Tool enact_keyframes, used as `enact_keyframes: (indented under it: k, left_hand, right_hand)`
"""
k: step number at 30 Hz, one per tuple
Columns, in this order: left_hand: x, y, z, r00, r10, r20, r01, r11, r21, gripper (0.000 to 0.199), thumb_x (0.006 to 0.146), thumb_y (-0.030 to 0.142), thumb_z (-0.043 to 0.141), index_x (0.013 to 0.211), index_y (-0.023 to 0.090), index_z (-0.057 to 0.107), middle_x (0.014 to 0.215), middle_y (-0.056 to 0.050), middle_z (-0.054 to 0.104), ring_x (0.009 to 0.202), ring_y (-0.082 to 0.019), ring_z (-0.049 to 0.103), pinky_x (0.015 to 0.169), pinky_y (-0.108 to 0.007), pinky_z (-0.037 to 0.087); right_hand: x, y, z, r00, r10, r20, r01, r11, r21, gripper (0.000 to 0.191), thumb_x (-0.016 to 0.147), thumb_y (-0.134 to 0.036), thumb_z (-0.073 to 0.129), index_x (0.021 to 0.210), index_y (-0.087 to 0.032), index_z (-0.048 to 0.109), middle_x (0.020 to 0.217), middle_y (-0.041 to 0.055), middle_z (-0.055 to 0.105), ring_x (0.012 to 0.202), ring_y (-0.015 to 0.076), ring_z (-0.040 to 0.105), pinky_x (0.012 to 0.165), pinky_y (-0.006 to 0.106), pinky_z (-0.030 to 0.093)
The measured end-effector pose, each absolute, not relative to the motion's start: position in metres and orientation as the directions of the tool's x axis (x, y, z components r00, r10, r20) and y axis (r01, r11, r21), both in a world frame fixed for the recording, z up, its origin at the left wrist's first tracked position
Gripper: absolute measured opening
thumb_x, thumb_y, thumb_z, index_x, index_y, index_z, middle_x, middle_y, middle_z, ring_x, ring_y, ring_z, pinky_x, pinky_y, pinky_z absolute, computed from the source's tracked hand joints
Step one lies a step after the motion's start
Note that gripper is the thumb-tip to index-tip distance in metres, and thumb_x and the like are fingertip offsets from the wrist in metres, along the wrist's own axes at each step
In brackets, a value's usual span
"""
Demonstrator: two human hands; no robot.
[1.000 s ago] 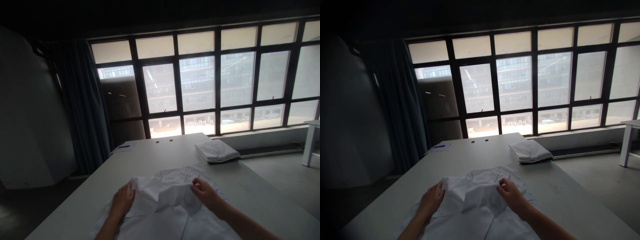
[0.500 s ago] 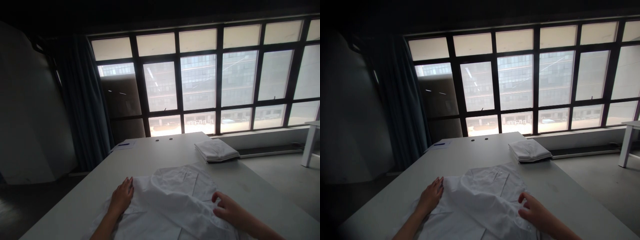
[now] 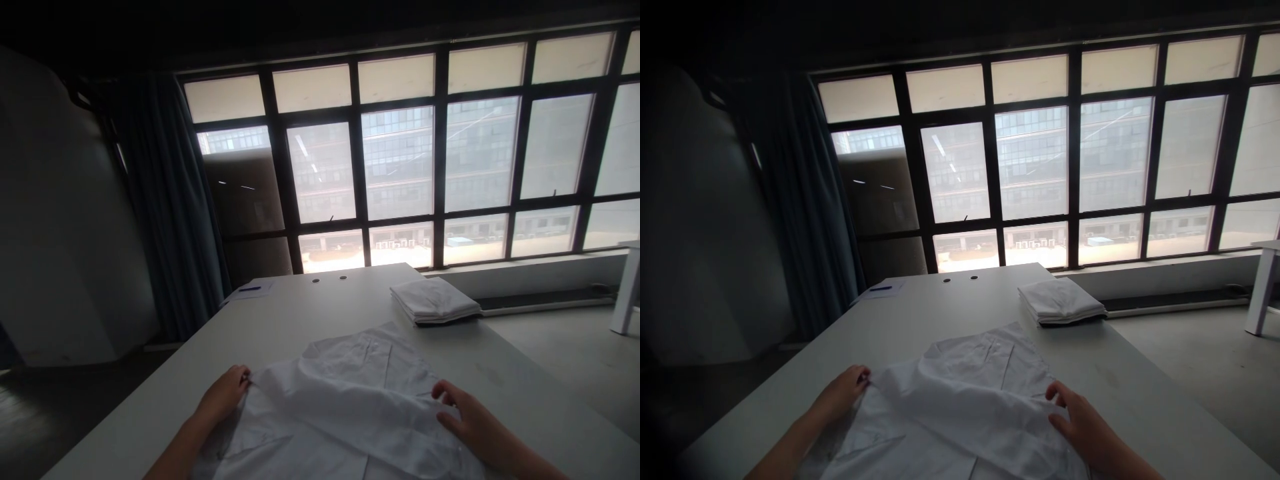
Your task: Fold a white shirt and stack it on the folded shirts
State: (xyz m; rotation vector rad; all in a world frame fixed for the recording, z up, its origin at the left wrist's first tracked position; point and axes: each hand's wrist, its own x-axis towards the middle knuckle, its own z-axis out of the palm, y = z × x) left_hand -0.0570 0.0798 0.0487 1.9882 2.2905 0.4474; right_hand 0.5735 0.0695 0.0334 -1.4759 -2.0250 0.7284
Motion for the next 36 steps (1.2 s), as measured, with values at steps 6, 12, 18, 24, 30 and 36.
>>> enact_keyframes:
  k: [6,12,18,24,30,36]
  left_hand:
    - [-0.066,0.078,0.044,-0.144,0.978,0.148,0.922,0.078,0.380,0.026,0.072,0.033,0.061,0.093,0.020,0.072,0.100,-0.007,0.073,0.095,-0.025,0.067,0.085,-0.030,0.048]
    - [-0.071,0.093,0.045,-0.214,0.959,0.186,0.864,0.097,0.494,0.027,0.082,0.041,0.051,0.090,0.023,0.069,0.093,-0.003,0.075,0.090,-0.023,0.069,0.081,-0.029,0.050]
    - [-0.082,0.104,0.044,-0.298,0.933,0.204,0.820,0.141,0.555,0.032,0.082,0.045,0.053,0.098,0.023,0.068,0.089,-0.004,0.076,0.087,-0.024,0.071,0.078,-0.030,0.051]
    - [-0.089,0.097,0.036,-0.303,0.932,0.198,0.823,0.151,0.548,0.021,0.074,0.034,0.054,0.087,0.024,0.068,0.091,-0.004,0.076,0.090,-0.024,0.070,0.083,-0.030,0.050]
    - [-0.084,0.099,0.036,-0.294,0.943,0.155,0.824,0.168,0.541,0.041,0.089,0.050,0.038,0.089,0.021,0.068,0.095,-0.007,0.075,0.098,-0.026,0.068,0.085,-0.032,0.050]
    - [-0.076,0.087,0.042,-0.212,0.976,0.043,0.846,0.162,0.509,0.047,0.083,0.063,0.045,0.077,0.021,0.064,0.075,-0.003,0.069,0.077,-0.022,0.065,0.068,-0.029,0.047]
  right_hand:
    - [0.579,0.074,0.029,-0.197,0.977,0.086,0.691,0.200,-0.695,0.037,0.083,-0.045,0.054,0.114,-0.024,0.058,0.104,0.0075,0.071,0.104,0.0270,0.067,0.093,0.035,0.049]
    - [0.584,0.060,0.034,-0.235,0.971,0.046,0.720,0.206,-0.662,0.055,0.076,-0.033,0.058,0.130,-0.027,0.053,0.135,0.0098,0.063,0.126,0.0284,0.058,0.108,0.038,0.042]
    - [0.577,0.050,0.050,-0.302,0.945,-0.125,0.539,0.061,-0.840,0.051,0.082,-0.043,0.053,0.129,-0.025,0.052,0.086,0.0015,0.071,0.059,0.0187,0.067,0.054,0.027,0.051]
    - [0.565,0.031,0.061,-0.305,0.937,-0.170,0.630,0.065,-0.774,0.041,0.073,-0.027,0.057,0.114,-0.028,0.063,0.121,0.0062,0.070,0.072,0.0206,0.071,0.069,0.031,0.055]
    - [0.571,0.043,0.051,-0.330,0.944,-0.023,0.723,0.237,-0.649,0.041,0.079,-0.030,0.056,0.120,-0.030,0.064,0.125,0.0035,0.070,0.121,0.0262,0.061,0.105,0.034,0.043]
    - [0.582,0.073,0.022,-0.216,0.967,0.134,0.744,0.252,-0.618,0.040,0.086,-0.035,0.052,0.123,-0.026,0.060,0.120,0.0075,0.072,0.110,0.0277,0.068,0.097,0.037,0.048]
